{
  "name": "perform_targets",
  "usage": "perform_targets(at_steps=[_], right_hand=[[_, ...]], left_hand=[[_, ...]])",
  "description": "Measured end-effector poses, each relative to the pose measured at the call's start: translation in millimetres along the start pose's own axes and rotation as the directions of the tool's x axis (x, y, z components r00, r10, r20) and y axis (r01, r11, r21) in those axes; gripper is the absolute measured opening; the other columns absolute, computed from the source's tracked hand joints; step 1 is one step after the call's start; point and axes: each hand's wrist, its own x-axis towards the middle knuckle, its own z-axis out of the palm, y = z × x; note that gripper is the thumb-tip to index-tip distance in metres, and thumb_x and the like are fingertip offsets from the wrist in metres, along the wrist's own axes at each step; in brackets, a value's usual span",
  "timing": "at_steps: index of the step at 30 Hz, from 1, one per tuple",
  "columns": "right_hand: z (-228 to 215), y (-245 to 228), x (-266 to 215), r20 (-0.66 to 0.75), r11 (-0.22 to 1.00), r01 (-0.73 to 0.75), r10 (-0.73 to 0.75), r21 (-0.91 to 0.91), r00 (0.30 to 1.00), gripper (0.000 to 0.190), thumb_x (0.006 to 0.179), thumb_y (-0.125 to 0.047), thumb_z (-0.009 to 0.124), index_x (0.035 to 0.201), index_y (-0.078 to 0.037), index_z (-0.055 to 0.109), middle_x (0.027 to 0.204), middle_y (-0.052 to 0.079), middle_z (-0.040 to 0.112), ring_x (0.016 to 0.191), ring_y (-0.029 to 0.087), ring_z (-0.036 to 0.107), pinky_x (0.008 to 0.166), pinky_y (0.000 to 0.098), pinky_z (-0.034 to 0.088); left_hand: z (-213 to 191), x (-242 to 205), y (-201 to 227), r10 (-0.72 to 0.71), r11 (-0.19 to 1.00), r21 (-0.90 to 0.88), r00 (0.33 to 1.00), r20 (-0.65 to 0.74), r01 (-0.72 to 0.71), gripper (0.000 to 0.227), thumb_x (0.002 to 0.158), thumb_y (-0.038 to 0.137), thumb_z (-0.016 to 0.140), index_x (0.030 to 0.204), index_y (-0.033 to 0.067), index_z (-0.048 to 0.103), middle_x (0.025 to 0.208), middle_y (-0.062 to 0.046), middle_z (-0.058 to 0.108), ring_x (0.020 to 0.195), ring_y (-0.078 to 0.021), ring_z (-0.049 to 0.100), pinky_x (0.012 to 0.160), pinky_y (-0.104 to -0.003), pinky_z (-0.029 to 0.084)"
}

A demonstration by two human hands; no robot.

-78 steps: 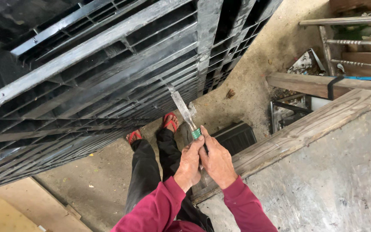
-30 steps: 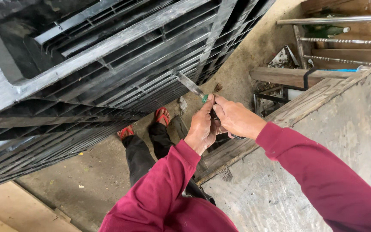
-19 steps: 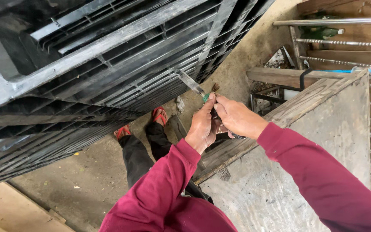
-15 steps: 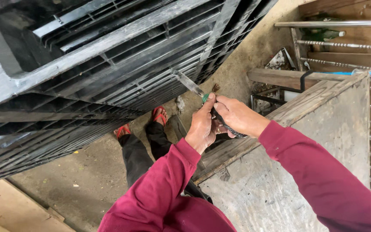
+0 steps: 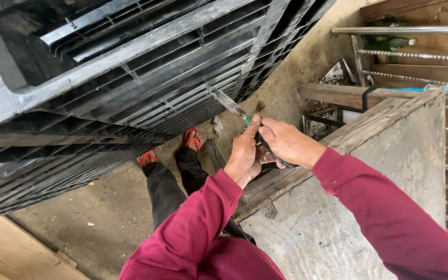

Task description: The person uses a chisel to scrape and remove material from the surface of a large, black metal grate. They hold the grate steady with one hand while applying the tool with the other, working along the horizontal bars.

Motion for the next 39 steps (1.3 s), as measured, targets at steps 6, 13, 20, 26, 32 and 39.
perform_targets(at_steps=[6, 13, 20, 26, 32, 39], right_hand=[[-1, 1, -6, 0.02, 0.997, -0.063, 0.062, 0.043, 0.998, 0.035, 0.103, -0.029, 0.041, 0.126, -0.008, 0.058, 0.074, 0.016, 0.068, 0.045, 0.024, 0.059, 0.045, 0.0407, 0.049], [2, -7, 1, 0.006, 0.999, -0.029, 0.029, -0.019, 1.0, 0.033, 0.103, -0.03, 0.04, 0.126, -0.01, 0.053, 0.077, 0.018, 0.071, 0.045, 0.028, 0.064, 0.046, 0.0413, 0.052], [8, 3, 10, -0.013, 0.998, -0.037, 0.036, -0.043, 0.999, 0.031, 0.103, -0.029, 0.04, 0.122, -0.007, 0.052, 0.08, 0.02, 0.071, 0.049, 0.036, 0.067, 0.047, 0.0469, 0.054], [9, 35, 26, -0.001, 0.755, 0.542, -0.584, -0.368, 0.812, 0.024, 0.106, -0.019, 0.042, 0.118, -0.001, 0.052, 0.106, 0.024, 0.067, 0.061, 0.036, 0.071, 0.053, 0.0448, 0.058], [18, 30, 17, 0.013, 0.989, -0.091, 0.093, -0.115, 0.996, 0.034, 0.106, -0.024, 0.042, 0.136, -0.008, 0.045, 0.092, 0.024, 0.071, 0.063, 0.039, 0.072, 0.056, 0.0454, 0.058], [19, 60, 29, -0.053, 0.672, 0.584, -0.676, -0.455, 0.735, 0.027, 0.107, -0.018, 0.046, 0.127, 0.0, 0.039, 0.095, 0.027, 0.067, 0.061, 0.032, 0.07, 0.05, 0.0381, 0.056]], left_hand=[[1, -4, -4, -0.008, 1.0, -0.01, 1.0, 0.02, 0.009, 0.04, 0.101, 0.043, 0.063, 0.106, 0.0032, 0.064, 0.089, -0.01, 0.068, 0.065, -0.0252, 0.072, 0.056, -0.05, 0.062], [-17, 14, -4, 0.042, 0.999, -0.007, 0.998, 0.056, -0.042, 0.041, 0.105, 0.043, 0.063, 0.106, 0.0028, 0.063, 0.087, -0.009, 0.066, 0.062, -0.0217, 0.068, 0.057, -0.049, 0.064], [-15, 12, 0, -0.001, 1.0, -0.022, 0.998, 0.064, 0.003, 0.036, 0.103, 0.043, 0.055, 0.113, 0.0087, 0.063, 0.095, -0.008, 0.07, 0.072, -0.0229, 0.074, 0.064, -0.048, 0.064], [-12, 7, 3, -0.024, 0.999, -0.04, 0.992, 0.122, 0.029, 0.038, 0.101, 0.043, 0.053, 0.114, 0.0083, 0.06, 0.103, -0.008, 0.071, 0.082, -0.027, 0.077, 0.07, -0.05, 0.064], [-14, 1, 5, -0.005, 1.0, -0.018, 0.995, 0.095, 0.007, 0.04, 0.107, 0.044, 0.056, 0.119, 0.0058, 0.062, 0.104, -0.009, 0.071, 0.082, -0.0241, 0.075, 0.07, -0.049, 0.063], [-16, 0, 3, -0.016, 0.998, 0.061, 0.998, 0.055, 0.013, 0.036, 0.101, 0.043, 0.057, 0.111, 0.0093, 0.062, 0.093, -0.005, 0.071, 0.072, -0.0211, 0.073, 0.061, -0.045, 0.064]])
